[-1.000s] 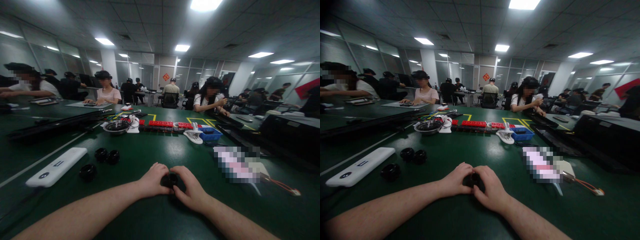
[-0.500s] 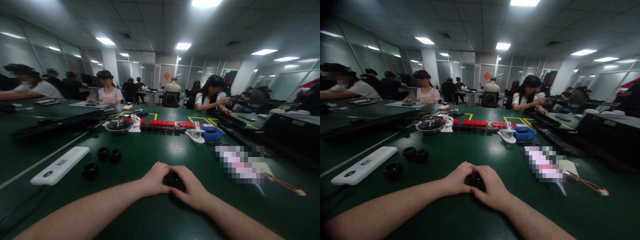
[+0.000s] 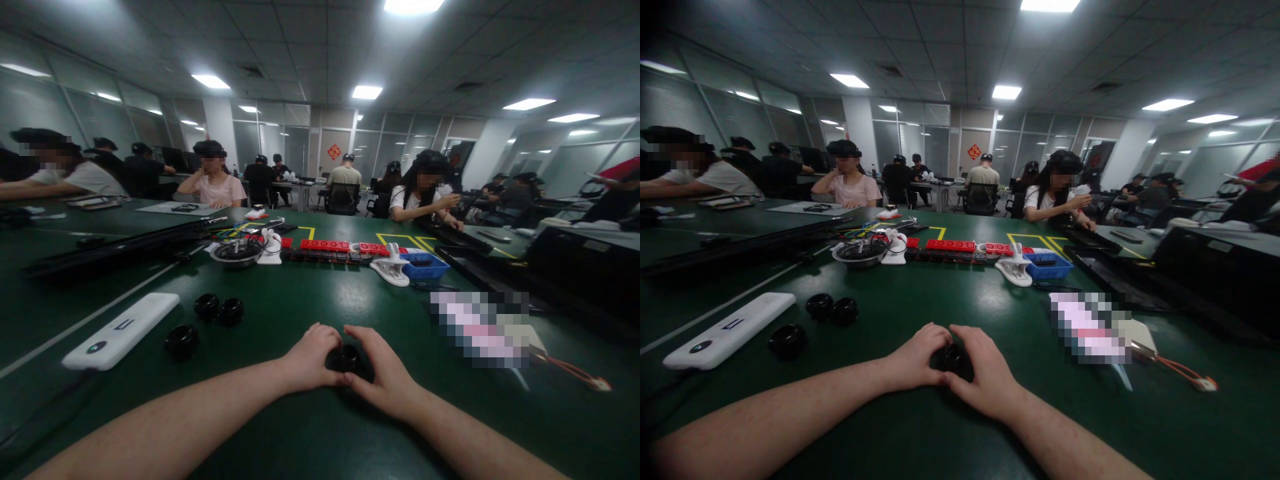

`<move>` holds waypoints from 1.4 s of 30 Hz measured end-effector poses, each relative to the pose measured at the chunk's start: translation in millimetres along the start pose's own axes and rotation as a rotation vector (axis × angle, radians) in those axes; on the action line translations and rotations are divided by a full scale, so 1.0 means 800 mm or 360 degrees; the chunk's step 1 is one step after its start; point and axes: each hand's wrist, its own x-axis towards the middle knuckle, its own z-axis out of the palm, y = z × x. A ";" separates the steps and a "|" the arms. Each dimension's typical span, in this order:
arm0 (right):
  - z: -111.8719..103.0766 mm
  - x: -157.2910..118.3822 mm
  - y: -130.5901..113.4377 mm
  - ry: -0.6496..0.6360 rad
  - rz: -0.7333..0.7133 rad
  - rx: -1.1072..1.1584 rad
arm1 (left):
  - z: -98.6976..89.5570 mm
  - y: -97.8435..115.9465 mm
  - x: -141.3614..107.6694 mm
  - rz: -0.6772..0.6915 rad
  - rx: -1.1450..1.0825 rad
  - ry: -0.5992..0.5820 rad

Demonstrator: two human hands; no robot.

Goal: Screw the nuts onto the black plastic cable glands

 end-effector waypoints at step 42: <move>0.004 -0.001 0.002 0.0002 0.0051 0.0021 | 0.001 0.001 0.000 -0.0022 0.0013 0.0010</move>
